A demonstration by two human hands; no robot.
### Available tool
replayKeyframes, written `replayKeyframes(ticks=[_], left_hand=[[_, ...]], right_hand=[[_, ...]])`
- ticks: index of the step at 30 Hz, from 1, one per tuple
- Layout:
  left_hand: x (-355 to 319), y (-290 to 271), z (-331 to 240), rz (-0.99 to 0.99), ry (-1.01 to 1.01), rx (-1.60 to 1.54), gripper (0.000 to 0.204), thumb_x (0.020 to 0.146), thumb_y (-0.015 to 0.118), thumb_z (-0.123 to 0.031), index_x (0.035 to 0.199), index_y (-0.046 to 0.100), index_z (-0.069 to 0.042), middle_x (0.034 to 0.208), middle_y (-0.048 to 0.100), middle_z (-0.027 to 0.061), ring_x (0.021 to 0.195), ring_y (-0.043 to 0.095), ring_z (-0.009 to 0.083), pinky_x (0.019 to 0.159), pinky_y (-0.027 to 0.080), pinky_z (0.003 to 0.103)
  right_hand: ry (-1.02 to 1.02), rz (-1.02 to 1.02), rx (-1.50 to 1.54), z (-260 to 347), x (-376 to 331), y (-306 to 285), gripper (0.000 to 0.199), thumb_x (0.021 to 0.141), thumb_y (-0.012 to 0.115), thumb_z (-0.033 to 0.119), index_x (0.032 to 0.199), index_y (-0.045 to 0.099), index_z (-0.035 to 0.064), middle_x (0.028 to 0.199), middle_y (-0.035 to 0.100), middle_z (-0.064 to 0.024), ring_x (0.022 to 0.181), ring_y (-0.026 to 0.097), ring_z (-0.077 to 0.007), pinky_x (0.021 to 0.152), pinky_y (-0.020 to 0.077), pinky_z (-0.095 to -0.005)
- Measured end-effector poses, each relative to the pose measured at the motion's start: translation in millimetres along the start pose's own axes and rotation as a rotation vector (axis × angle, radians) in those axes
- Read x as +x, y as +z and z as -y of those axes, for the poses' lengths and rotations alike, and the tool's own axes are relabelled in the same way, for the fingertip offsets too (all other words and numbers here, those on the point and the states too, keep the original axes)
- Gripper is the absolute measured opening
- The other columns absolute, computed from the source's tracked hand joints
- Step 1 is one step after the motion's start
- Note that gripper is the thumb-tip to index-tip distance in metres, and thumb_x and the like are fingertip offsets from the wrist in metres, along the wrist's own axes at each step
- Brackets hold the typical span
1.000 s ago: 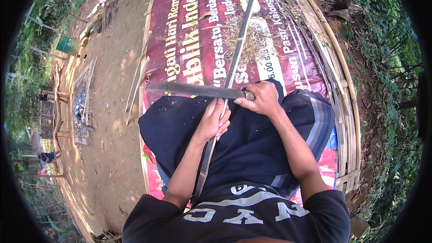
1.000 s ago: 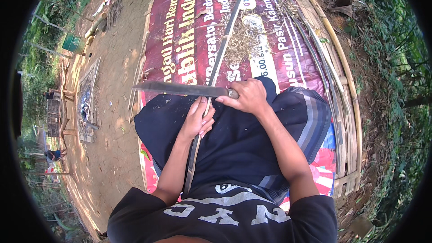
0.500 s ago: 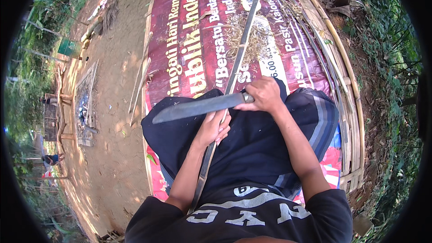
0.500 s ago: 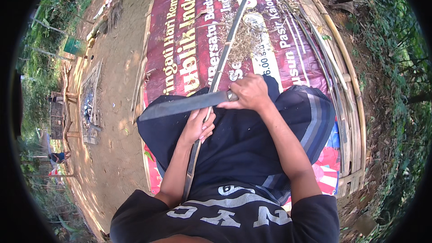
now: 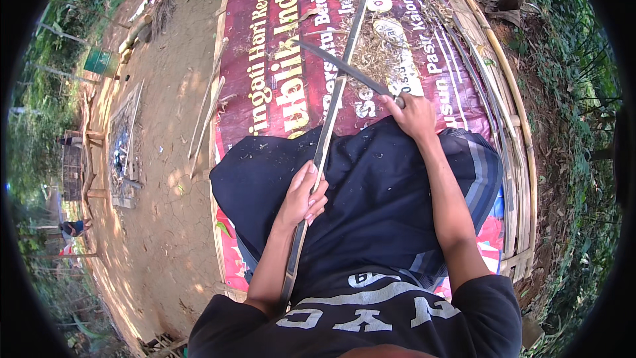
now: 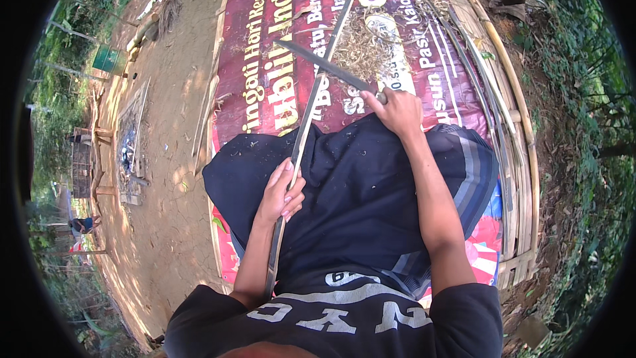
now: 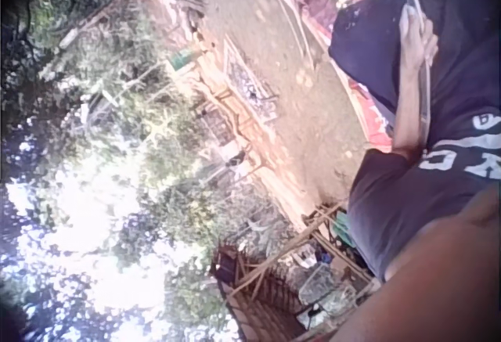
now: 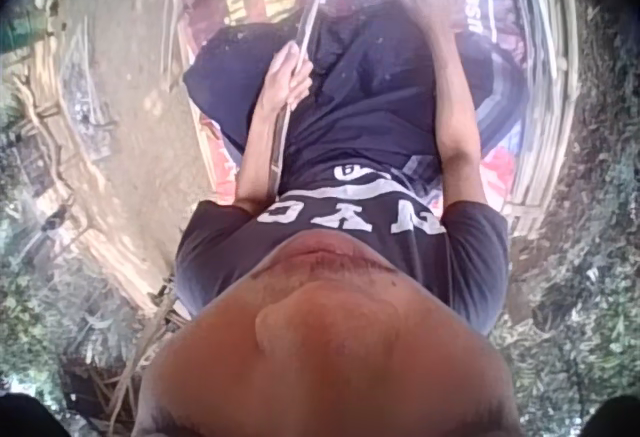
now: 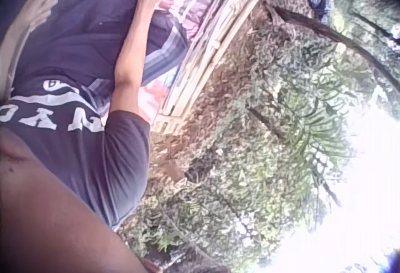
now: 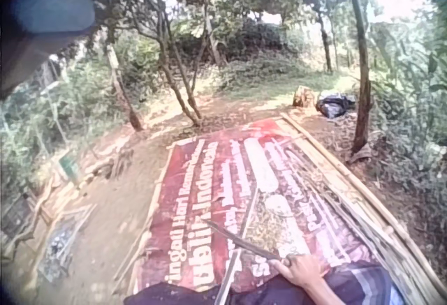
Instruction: The person sits on the ground and uses a large knife to scrape and sharpen a long, thin piece of bamboo. They hold the bamboo steady with their left hand and repeatedly draw the knife blade along its length to smooth the surface.
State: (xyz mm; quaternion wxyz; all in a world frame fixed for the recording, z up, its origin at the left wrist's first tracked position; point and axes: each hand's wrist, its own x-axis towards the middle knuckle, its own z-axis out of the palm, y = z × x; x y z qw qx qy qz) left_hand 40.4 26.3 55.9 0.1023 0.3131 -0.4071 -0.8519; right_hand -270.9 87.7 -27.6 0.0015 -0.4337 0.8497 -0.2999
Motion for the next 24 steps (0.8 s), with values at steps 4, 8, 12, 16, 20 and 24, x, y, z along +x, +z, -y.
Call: replayKeyframes(ticks=[4, 8, 12, 16, 20, 24], left_hand=[[2.9, 0.8, 1.9, -0.023, -0.006, 0.019, 0.034, 0.112, 0.033, -0.038, 0.097, 0.045, -0.010, 0.055, 0.031, -0.0025, 0.031, 0.027, 0.0060, 0.027, 0.029, 0.022], [21.9, 4.6, -0.1, -0.026, 0.024, 0.073, 0.035, 0.112, 0.032, -0.038, 0.097, 0.044, -0.009, 0.055, 0.031, -0.0024, 0.031, 0.027, 0.0062, 0.027, 0.029, 0.022], [14.7, 0.4, -4.4, -0.036, 0.021, 0.108, 0.034, 0.112, 0.032, -0.037, 0.099, 0.044, -0.008, 0.055, 0.031, -0.0022, 0.031, 0.027, 0.0066, 0.027, 0.029, 0.023], [14.7, -6.5, -3.8, -0.051, 0.078, 0.077, 0.033, 0.112, 0.031, -0.036, 0.103, 0.046, -0.007, 0.056, 0.032, -0.0014, 0.031, 0.028, 0.0071, 0.028, 0.030, 0.023], [29.2, -4.9, -4.8, 0.060, 0.125, -0.059, 0.023, 0.109, 0.044, -0.026, 0.118, 0.047, -0.004, 0.078, 0.046, 0.0044, 0.047, 0.044, 0.0089, 0.039, 0.041, 0.022], [35.9, 3.4, -11.3, 0.044, 0.124, 0.132, 0.021, 0.106, 0.050, -0.019, 0.118, 0.049, -0.003, 0.093, 0.052, 0.0061, 0.060, 0.055, 0.0114, 0.044, 0.044, 0.023]], right_hand=[[-0.068, -0.024, -0.040, 12.6, -3.7, -7.7, 0.067, 0.084, 0.064, 0.070, 0.065, 0.067, 0.0055, 0.052, 0.060, -0.0125, 0.050, 0.063, -0.0331, 0.052, 0.0506, -0.0454], [-0.542, -0.033, 0.108, 43.6, -30.7, 0.4, 0.064, 0.074, 0.073, 0.072, 0.065, 0.067, 0.0082, 0.052, 0.058, -0.0076, 0.049, 0.060, -0.0287, 0.054, 0.0490, -0.0392], [-0.107, 0.082, 0.101, 12.8, -15.6, 5.5, 0.068, 0.085, 0.064, 0.069, 0.069, 0.067, 0.0031, 0.057, 0.062, -0.0148, 0.056, 0.065, -0.0344, 0.057, 0.0506, -0.0455], [0.126, -0.006, -0.104, 2.0, 7.8, -17.0, 0.073, 0.091, 0.056, 0.069, 0.068, 0.067, 0.0005, 0.056, 0.061, -0.0192, 0.054, 0.064, -0.0381, 0.054, 0.0495, -0.0483], [-0.181, -0.047, 0.127, 25.5, -24.6, -15.3, 0.064, 0.082, 0.070, 0.066, 0.065, 0.066, 0.0042, 0.053, 0.060, -0.0157, 0.049, 0.062, -0.0341, 0.051, 0.0481, -0.0460], [-0.383, 0.054, 0.173, 54.7, -58.1, 0.6, 0.061, 0.076, 0.074, 0.066, 0.060, 0.063, 0.0080, 0.052, 0.059, -0.0088, 0.050, 0.061, -0.0312, 0.053, 0.0493, -0.0406]])
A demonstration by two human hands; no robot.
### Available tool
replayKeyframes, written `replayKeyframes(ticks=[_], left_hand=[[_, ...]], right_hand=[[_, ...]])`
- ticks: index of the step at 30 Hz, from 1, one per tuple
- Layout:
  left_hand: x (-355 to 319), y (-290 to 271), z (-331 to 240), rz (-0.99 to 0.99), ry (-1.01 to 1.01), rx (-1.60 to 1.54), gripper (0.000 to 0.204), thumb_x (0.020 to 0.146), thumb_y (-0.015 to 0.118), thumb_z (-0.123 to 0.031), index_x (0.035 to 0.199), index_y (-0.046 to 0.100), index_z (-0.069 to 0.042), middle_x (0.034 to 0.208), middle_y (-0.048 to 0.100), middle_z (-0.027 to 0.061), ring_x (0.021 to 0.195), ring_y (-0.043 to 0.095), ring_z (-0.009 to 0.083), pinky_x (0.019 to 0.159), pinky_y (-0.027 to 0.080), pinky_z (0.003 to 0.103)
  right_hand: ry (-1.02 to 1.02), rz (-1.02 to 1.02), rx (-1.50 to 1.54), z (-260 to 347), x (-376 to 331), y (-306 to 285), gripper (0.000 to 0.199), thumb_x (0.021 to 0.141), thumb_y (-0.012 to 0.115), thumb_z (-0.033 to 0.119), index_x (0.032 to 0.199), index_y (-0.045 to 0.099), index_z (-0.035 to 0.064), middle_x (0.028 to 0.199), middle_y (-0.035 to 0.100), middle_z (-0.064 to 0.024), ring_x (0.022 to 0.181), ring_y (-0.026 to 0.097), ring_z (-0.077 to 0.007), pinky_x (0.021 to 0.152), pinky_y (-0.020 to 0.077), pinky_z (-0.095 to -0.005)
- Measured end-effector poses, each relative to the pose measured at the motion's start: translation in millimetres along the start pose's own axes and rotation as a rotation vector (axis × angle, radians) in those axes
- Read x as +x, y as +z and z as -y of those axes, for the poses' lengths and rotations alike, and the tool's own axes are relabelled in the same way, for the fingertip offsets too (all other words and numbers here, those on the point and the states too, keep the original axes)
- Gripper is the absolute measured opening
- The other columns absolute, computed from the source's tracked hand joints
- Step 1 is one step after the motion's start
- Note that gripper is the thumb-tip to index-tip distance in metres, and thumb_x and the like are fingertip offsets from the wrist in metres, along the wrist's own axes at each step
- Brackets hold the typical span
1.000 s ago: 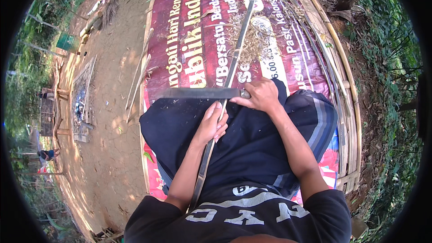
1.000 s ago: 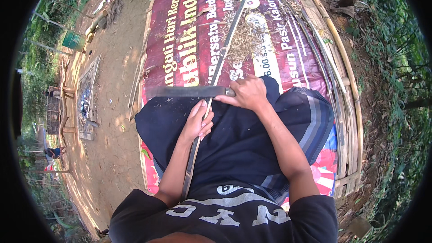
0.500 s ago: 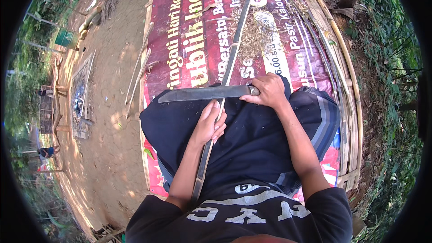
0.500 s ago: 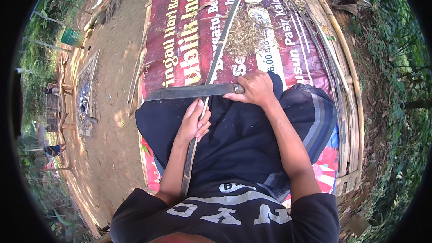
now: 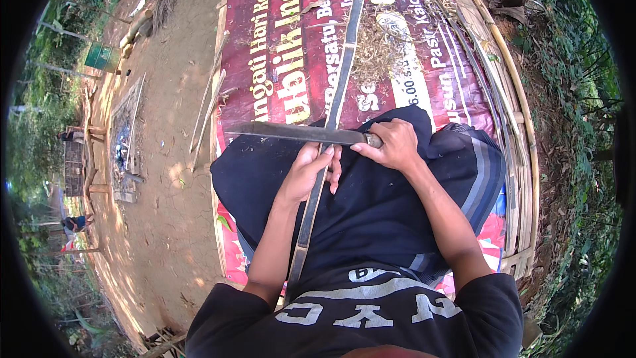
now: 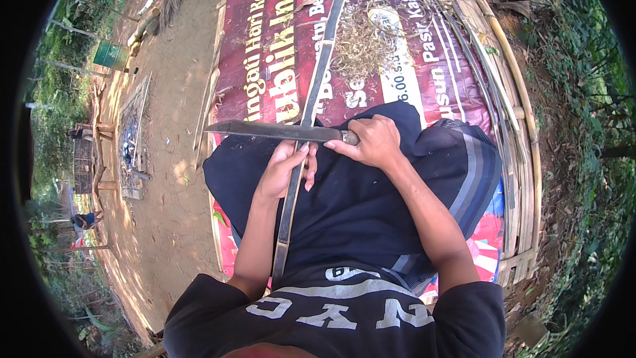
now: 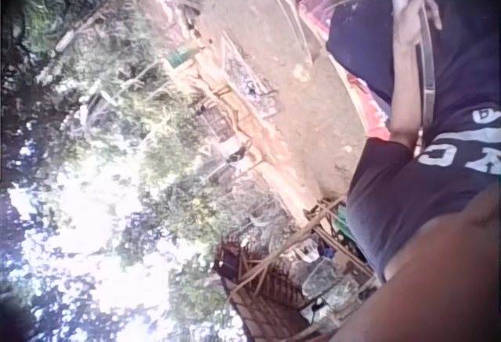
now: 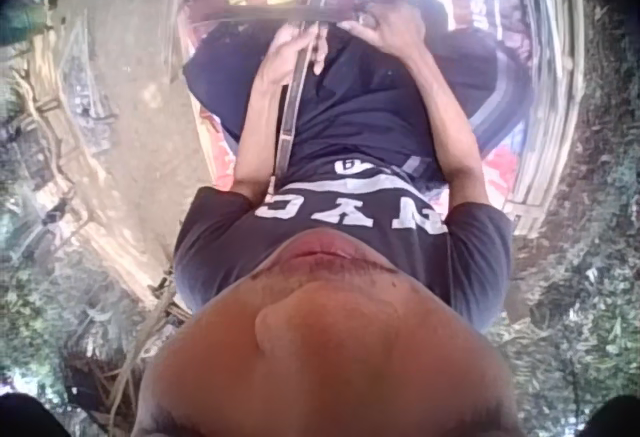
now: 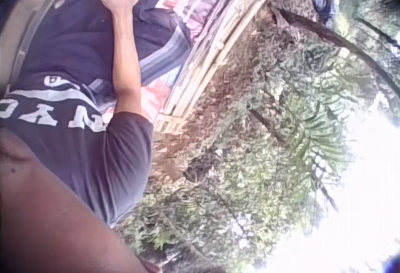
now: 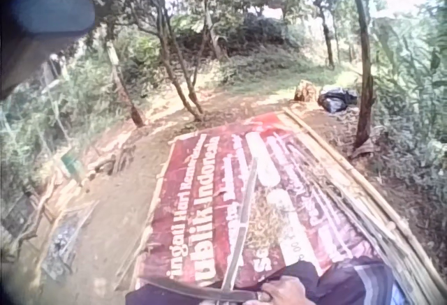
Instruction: The person sits on the ground and uses a large knife to scrape and sharpen a long, thin piece of bamboo. They hold the bamboo steady with their left hand and repeatedly draw the knife blade along its length to smooth the surface.
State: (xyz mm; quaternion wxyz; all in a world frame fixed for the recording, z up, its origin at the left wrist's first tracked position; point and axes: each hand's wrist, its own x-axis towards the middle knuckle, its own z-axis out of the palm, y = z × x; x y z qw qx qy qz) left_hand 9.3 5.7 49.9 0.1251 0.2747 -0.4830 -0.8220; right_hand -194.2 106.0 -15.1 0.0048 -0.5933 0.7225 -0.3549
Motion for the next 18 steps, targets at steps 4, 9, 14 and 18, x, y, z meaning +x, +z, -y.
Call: replayKeyframes(ticks=[4, 9, 14, 18], left_hand=[[7.3, -15.4, 9.5, 0.115, -0.222, -0.627, 0.025, 0.098, 0.055, -0.021, 0.111, 0.059, 0.001, 0.094, 0.054, 0.0066, 0.064, 0.050, 0.0121, 0.043, 0.040, 0.022], [10.7, -11.9, 18.0, 0.219, -0.213, -0.838, 0.044, 0.101, 0.045, -0.028, 0.123, 0.056, 0.009, 0.094, 0.050, 0.0091, 0.067, 0.045, 0.0136, 0.050, 0.039, 0.023], [4.6, -2.6, 11.6, 0.145, -0.331, -0.513, 0.040, 0.107, 0.035, -0.030, 0.121, 0.052, 0.003, 0.081, 0.048, 0.0054, 0.055, 0.042, 0.0109, 0.041, 0.038, 0.022], [1.0, -0.6, 5.9, 0.126, -0.382, -0.293, 0.044, 0.110, 0.030, -0.039, 0.114, 0.054, -0.002, 0.060, 0.043, -0.0002, 0.036, 0.036, 0.0086, 0.032, 0.034, 0.022]], right_hand=[[-0.066, -0.041, 0.129, 10.7, -4.3, 8.5, 0.063, 0.075, 0.073, 0.067, 0.059, 0.062, 0.0070, 0.054, 0.059, -0.0074, 0.047, 0.057, -0.0315, 0.054, 0.0479, -0.0418], [-0.021, -0.016, 0.122, 4.6, -2.2, 4.5, 0.063, 0.076, 0.073, 0.068, 0.061, 0.063, 0.0067, 0.052, 0.058, -0.0077, 0.049, 0.060, -0.0310, 0.056, 0.0492, -0.0414], [0.024, -0.041, 0.059, -1.7, -2.4, -9.6, 0.062, 0.077, 0.072, 0.068, 0.061, 0.064, 0.0087, 0.050, 0.058, -0.0090, 0.048, 0.059, -0.0305, 0.053, 0.0486, -0.0416], [0.035, -0.087, 0.104, -5.9, -4.1, -14.0, 0.059, 0.074, 0.076, 0.064, 0.059, 0.059, 0.0090, 0.049, 0.052, -0.0078, 0.047, 0.054, -0.0305, 0.051, 0.0441, -0.0408]])
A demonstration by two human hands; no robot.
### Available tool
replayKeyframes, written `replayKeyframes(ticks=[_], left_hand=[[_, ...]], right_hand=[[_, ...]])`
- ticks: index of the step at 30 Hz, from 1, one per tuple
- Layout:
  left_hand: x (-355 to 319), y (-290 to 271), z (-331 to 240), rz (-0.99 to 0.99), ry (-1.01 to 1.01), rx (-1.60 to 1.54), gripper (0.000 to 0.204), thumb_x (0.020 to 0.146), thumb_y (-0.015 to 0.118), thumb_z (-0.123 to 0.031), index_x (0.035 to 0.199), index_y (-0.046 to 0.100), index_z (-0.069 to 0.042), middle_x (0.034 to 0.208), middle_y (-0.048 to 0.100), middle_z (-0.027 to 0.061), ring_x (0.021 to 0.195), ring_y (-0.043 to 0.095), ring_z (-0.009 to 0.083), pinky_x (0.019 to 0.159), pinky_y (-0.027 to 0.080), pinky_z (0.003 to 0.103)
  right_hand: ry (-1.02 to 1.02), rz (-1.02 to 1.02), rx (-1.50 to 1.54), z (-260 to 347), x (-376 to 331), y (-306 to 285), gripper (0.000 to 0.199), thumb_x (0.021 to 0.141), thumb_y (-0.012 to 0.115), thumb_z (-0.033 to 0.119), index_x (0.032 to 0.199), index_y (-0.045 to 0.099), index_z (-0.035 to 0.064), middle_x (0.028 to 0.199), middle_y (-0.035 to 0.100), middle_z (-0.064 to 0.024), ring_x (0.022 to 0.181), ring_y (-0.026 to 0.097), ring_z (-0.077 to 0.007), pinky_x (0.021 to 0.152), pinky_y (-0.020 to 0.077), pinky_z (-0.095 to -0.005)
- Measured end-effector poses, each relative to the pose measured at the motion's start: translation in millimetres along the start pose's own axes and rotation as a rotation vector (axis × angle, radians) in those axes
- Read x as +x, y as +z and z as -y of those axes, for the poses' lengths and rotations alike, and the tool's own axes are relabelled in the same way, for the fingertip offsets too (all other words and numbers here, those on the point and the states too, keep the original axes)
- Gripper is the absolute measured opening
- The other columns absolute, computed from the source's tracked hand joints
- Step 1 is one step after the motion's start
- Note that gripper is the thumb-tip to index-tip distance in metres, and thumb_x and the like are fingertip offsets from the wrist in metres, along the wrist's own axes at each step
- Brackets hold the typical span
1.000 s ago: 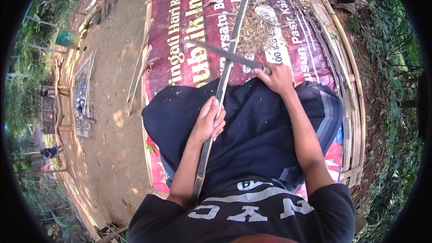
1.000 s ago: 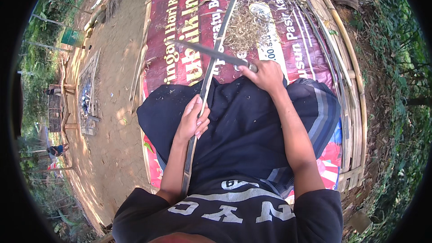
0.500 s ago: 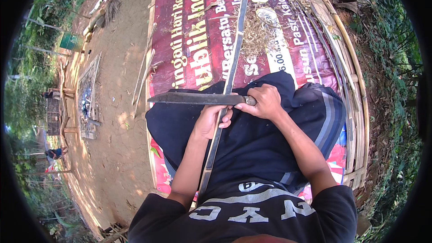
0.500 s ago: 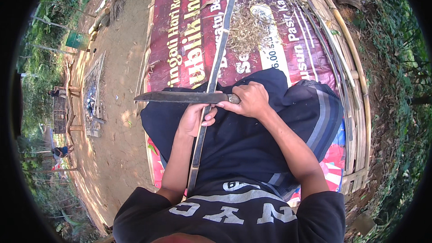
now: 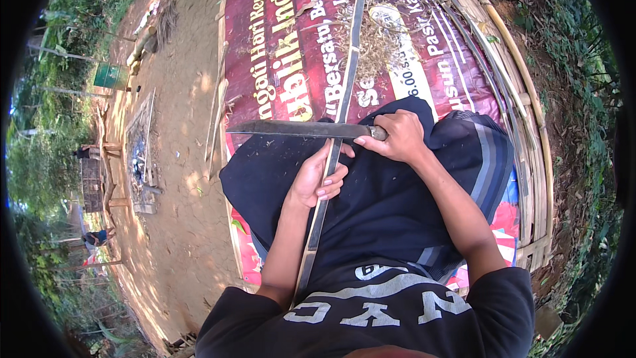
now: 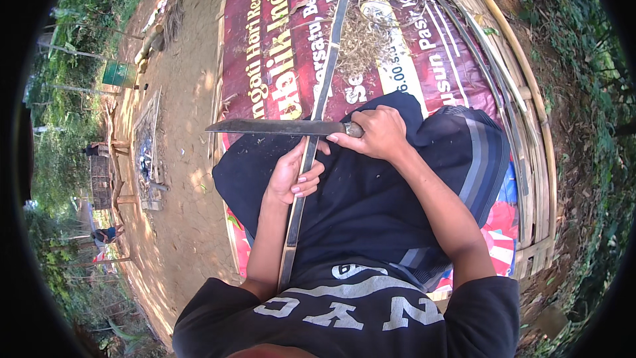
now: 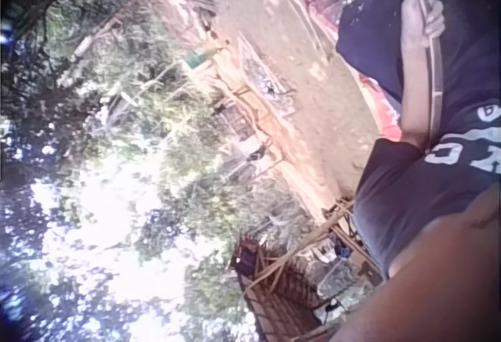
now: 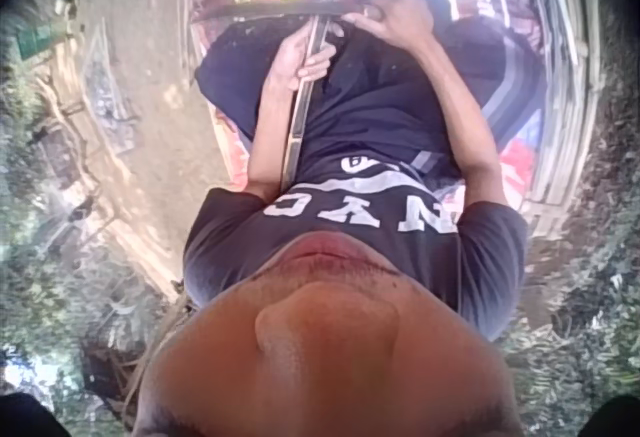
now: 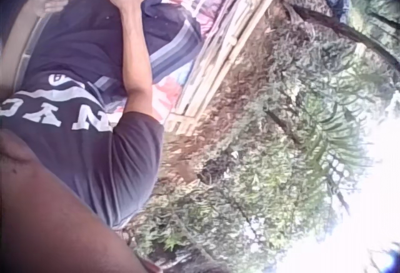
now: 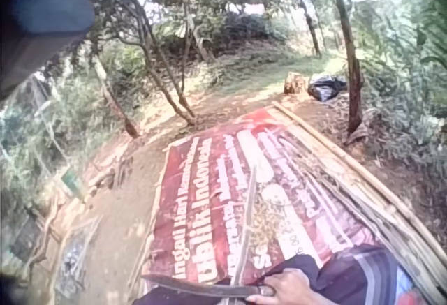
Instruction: The person sits on the ground and uses a large knife to scrape and sharpen a long, thin piece of bamboo. They hold the bamboo steady with their left hand and repeatedly draw the knife blade along its length to smooth the surface.
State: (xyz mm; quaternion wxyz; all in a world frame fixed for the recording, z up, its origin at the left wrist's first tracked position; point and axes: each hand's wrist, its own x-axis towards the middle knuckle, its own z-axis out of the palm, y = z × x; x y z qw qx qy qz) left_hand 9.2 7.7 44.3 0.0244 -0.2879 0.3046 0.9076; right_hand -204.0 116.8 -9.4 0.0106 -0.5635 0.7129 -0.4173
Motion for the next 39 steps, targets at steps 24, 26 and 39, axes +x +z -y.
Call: replayKeyframes(ticks=[24, 26, 39], left_hand=[[3.3, 32.9, -3.6, -0.371, 0.287, 0.385, 0.043, 0.110, 0.030, -0.045, 0.091, 0.045, -0.009, 0.055, 0.031, -0.0048, 0.035, 0.024, 0.0046, 0.032, 0.023, 0.022], [-6.8, 28.5, -9.5, -0.291, 0.324, 0.340, 0.045, 0.110, 0.029, -0.047, 0.091, 0.044, -0.009, 0.054, 0.030, -0.0051, 0.034, 0.023, 0.0047, 0.032, 0.023, 0.022], [11.0, 12.0, 16.1, -0.221, 0.188, 0.173, 0.037, 0.109, 0.032, -0.037, 0.091, 0.047, -0.009, 0.054, 0.030, -0.0062, 0.034, 0.025, 0.0047, 0.032, 0.025, 0.022]], right_hand=[[-0.244, -0.081, -0.087, -42.4, 20.5, 2.8, 0.062, 0.075, 0.074, 0.068, 0.066, 0.065, 0.0067, 0.055, 0.060, -0.0082, 0.055, 0.062, -0.0286, 0.059, 0.0487, -0.0394], [-0.005, -0.154, -0.130, -64.0, 23.8, -9.9, 0.064, 0.080, 0.071, 0.066, 0.066, 0.064, 0.0042, 0.053, 0.059, -0.0118, 0.052, 0.061, -0.0317, 0.054, 0.0485, -0.0423], [-0.123, 0.098, -0.010, 8.9, 9.4, 13.7, 0.060, 0.076, 0.073, 0.065, 0.065, 0.066, 0.0066, 0.056, 0.059, -0.0100, 0.052, 0.060, -0.0316, 0.055, 0.0469, -0.0418]])
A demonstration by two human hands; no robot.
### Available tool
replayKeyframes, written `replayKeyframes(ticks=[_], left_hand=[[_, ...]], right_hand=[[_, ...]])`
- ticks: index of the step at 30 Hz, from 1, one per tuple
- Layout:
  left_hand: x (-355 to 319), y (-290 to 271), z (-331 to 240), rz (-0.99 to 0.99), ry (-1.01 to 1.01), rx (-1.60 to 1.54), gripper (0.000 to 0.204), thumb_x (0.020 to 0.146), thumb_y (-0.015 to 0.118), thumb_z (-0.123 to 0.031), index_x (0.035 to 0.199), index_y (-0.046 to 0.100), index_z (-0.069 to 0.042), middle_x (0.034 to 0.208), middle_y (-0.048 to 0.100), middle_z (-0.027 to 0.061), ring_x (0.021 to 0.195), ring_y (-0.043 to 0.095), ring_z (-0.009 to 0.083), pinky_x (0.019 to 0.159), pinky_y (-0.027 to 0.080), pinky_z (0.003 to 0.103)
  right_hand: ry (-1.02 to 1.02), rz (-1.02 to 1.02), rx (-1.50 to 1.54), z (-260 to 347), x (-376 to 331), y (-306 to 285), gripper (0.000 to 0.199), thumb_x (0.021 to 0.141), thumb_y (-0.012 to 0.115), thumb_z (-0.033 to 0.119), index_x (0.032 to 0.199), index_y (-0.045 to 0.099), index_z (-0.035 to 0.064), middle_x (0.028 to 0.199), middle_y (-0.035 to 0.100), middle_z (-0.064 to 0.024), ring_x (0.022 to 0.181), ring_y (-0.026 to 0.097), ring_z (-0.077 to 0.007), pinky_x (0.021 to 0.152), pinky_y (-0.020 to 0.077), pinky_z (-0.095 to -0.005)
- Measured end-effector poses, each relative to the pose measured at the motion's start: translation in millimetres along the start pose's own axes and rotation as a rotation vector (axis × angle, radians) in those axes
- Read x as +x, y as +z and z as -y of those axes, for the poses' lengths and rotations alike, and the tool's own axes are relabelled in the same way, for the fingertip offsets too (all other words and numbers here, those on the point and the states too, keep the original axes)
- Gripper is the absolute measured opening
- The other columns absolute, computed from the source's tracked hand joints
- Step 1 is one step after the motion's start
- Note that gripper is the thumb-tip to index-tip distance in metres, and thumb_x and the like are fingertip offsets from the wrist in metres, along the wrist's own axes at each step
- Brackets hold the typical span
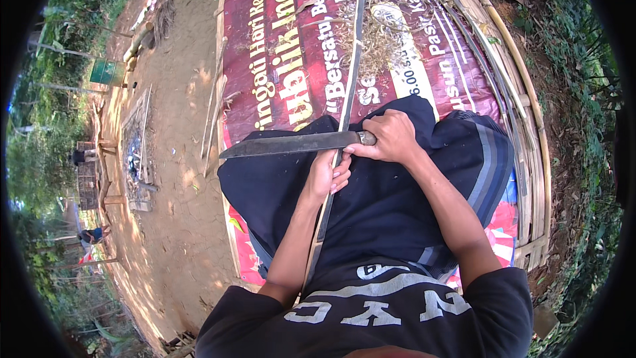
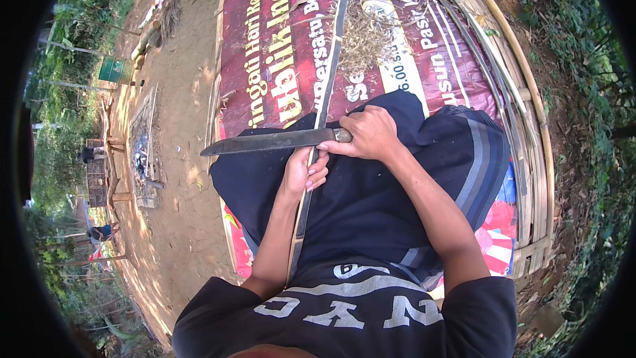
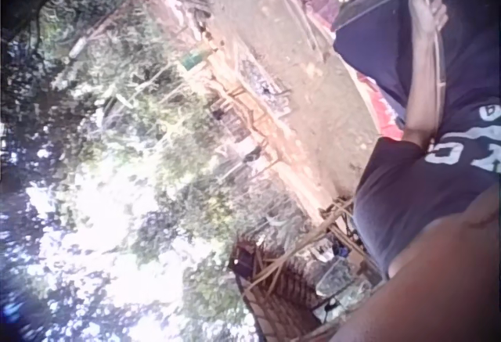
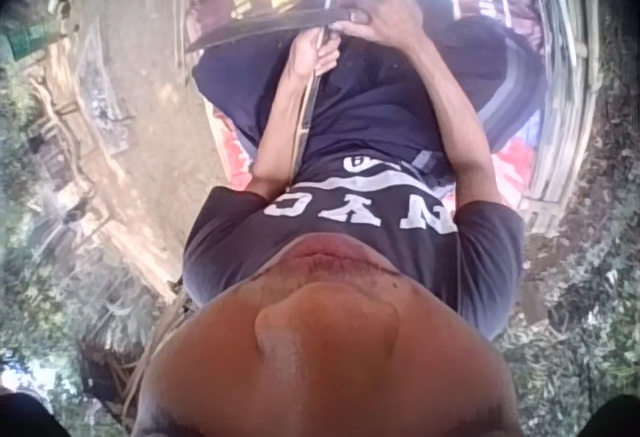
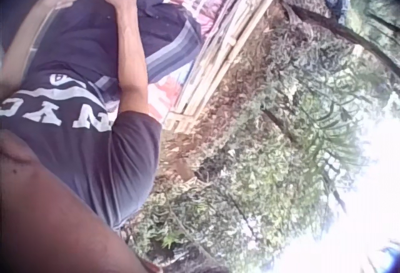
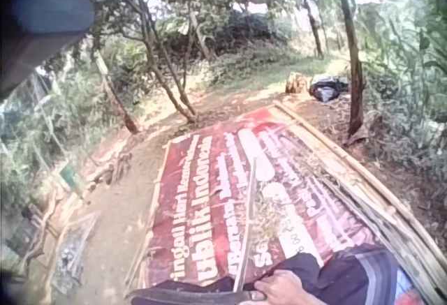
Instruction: The person sits on the ground and uses a large knife to scrape and sharpen a long, thin piece of bamboo. They hold the bamboo steady with their left hand and repeatedly draw the knife blade along its length to smooth the surface.
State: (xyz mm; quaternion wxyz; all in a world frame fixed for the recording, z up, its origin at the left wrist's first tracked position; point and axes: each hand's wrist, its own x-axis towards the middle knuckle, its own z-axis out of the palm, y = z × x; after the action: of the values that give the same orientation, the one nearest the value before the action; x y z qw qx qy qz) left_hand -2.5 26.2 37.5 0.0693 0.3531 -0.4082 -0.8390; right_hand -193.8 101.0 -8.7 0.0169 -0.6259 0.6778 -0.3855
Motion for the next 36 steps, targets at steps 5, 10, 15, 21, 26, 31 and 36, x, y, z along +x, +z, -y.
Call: replayKeyframes(ticks=[5, 10, 15, 21, 26, 31, 36], left_hand=[[-5.1, 3.5, -7.2, -0.044, -0.004, 0.096, 0.044, 0.110, 0.031, -0.047, 0.089, 0.045, -0.010, 0.055, 0.028, -0.0068, 0.035, 0.024, 0.0036, 0.032, 0.023, 0.021], [-4.8, -1.0, -14.7, -0.050, 0.032, 0.119, 0.048, 0.110, 0.027, -0.050, 0.088, 0.043, -0.011, 0.054, 0.028, -0.0072, 0.035, 0.023, 0.0031, 0.032, 0.022, 0.021], [-5.1, -2.1, -19.1, -0.022, 0.051, 0.076, 0.047, 0.110, 0.027, -0.049, 0.088, 0.043, -0.011, 0.054, 0.028, -0.0072, 0.035, 0.023, 0.0031, 0.031, 0.022, 0.021], [-14.2, -0.2, -11.6, 0.015, 0.015, 0.019, 0.048, 0.110, 0.029, -0.050, 0.087, 0.042, -0.010, 0.054, 0.028, -0.0071, 0.033, 0.023, 0.0030, 0.031, 0.023, 0.020], [-7.9, -1.8, -8.8, 0.099, 0.002, -0.003, 0.049, 0.110, 0.029, -0.051, 0.087, 0.043, -0.010, 0.053, 0.029, -0.0065, 0.033, 0.024, 0.0037, 0.031, 0.024, 0.020], [-6.9, 0.6, -2.4, -0.074, -0.015, 0.146, 0.049, 0.109, 0.029, -0.052, 0.086, 0.044, -0.011, 0.053, 0.028, -0.0069, 0.034, 0.024, 0.0040, 0.032, 0.024, 0.021], [-24.4, 0.4, -2.1, -0.166, 0.042, 0.301, 0.048, 0.110, 0.028, -0.048, 0.088, 0.046, -0.009, 0.054, 0.032, -0.0050, 0.035, 0.028, 0.0044, 0.032, 0.026, 0.022]], right_hand=[[0.000, 0.027, 0.074, -14.0, -1.3, 10.9, 0.065, 0.079, 0.069, 0.068, 0.065, 0.067, 0.0045, 0.056, 0.062, -0.0119, 0.053, 0.063, -0.0324, 0.056, 0.0499, -0.0421], [0.004, -0.039, 0.035, -36.2, 2.7, 9.2, 0.059, 0.075, 0.073, 0.063, 0.069, 0.066, 0.0055, 0.058, 0.059, -0.0096, 0.055, 0.060, -0.0325, 0.056, 0.0474, -0.0420], [-0.007, -0.045, -0.053, -10.6, 4.8, 2.0, 0.058, 0.073, 0.075, 0.064, 0.068, 0.065, 0.0062, 0.058, 0.059, -0.0085, 0.053, 0.059, -0.0307, 0.055, 0.0466, -0.0416], [0.250, -0.089, -0.062, -51.5, 6.8, -2.0, 0.068, 0.084, 0.064, 0.070, 0.067, 0.068, 0.0043, 0.053, 0.059, -0.0153, 0.052, 0.064, -0.0341, 0.053, 0.0505, -0.0444], [0.211, -0.086, -0.032, -31.3, 15.6, -4.1, 0.067, 0.085, 0.064, 0.068, 0.064, 0.065, 0.0043, 0.052, 0.059, -0.0140, 0.051, 0.062, -0.0346, 0.052, 0.0498, -0.0446], [-0.079, 0.038, -0.027, -13.6, 8.9, 5.5, 0.061, 0.076, 0.073, 0.065, 0.070, 0.068, 0.0045, 0.058, 0.061, -0.0118, 0.054, 0.063, -0.0328, 0.055, 0.0485, -0.0433], [0.414, -0.028, -0.134, -56.7, 15.5, -7.7, 0.070, 0.086, 0.060, 0.070, 0.066, 0.067, 0.0037, 0.054, 0.060, -0.0176, 0.053, 0.064, -0.0362, 0.053, 0.0513, -0.0459]])
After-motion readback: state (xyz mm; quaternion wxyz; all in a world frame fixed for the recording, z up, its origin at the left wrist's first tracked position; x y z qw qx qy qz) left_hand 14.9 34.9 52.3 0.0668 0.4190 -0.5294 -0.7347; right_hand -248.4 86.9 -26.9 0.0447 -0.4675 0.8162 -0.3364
